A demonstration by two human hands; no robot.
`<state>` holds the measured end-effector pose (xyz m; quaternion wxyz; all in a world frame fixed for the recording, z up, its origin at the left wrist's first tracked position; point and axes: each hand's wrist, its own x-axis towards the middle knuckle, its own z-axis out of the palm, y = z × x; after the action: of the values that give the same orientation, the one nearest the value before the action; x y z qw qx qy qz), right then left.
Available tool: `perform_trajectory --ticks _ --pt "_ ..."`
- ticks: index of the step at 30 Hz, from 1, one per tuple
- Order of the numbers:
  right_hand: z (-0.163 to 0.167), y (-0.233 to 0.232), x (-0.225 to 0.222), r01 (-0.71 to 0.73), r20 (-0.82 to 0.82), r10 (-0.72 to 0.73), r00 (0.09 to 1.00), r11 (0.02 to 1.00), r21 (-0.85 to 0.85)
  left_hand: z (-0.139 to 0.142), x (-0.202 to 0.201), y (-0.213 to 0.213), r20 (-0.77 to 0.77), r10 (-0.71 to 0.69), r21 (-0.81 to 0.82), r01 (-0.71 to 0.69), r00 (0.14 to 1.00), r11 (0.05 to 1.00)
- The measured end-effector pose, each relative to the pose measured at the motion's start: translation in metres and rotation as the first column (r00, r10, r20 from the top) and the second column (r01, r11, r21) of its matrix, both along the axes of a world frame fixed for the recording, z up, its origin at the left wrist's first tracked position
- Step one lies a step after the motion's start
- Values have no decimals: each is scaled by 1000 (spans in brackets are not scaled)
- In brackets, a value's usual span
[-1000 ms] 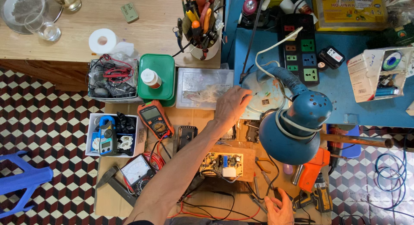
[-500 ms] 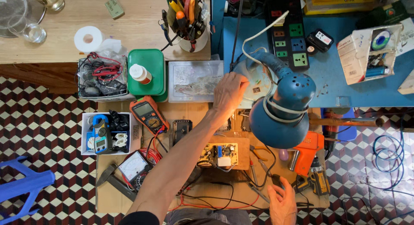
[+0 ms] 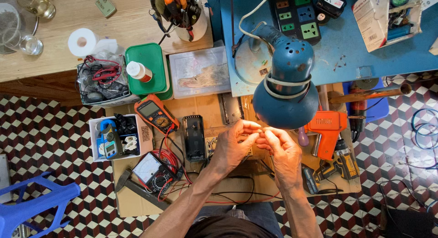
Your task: The person works at an electronics repair bench on a circuit board, holding a lighted magnifying lamp over the board to view components closely and manipulating small parts and wires on the board. They then pick up an orange hot air gun and direct it at the board before setting it down and handling wires.
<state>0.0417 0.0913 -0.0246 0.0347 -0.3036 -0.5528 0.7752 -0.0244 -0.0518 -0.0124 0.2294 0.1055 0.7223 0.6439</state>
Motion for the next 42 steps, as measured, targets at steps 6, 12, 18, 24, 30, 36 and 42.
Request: perform_trajectory --ticks 6,12,18,24,30,36,42 --pt "2 -2 2 -8 -19 9 1000 998 56 6 2 -1 -159 -27 -150 3 987 989" --pt "7 -3 3 2 -12 0 1000 988 155 3 1 5 -42 8 -51 -10 999 999" --pt "12 -6 2 62 -83 -46 996 977 206 -3 3 7 121 120 78 -130 985 988" --pt "12 -7 1 52 -84 -32 996 967 250 -8 3 4 193 41 131 -67 980 989" --pt "14 -8 2 49 -87 -26 996 959 278 0 1 2 306 26 128 -69 952 989" --pt "14 -10 1 61 -105 -32 994 958 281 -3 3 1 440 -31 316 -122 898 941" --pt "20 -17 2 61 -136 -29 990 970 236 -10 6 6 605 2 378 -288 796 880"
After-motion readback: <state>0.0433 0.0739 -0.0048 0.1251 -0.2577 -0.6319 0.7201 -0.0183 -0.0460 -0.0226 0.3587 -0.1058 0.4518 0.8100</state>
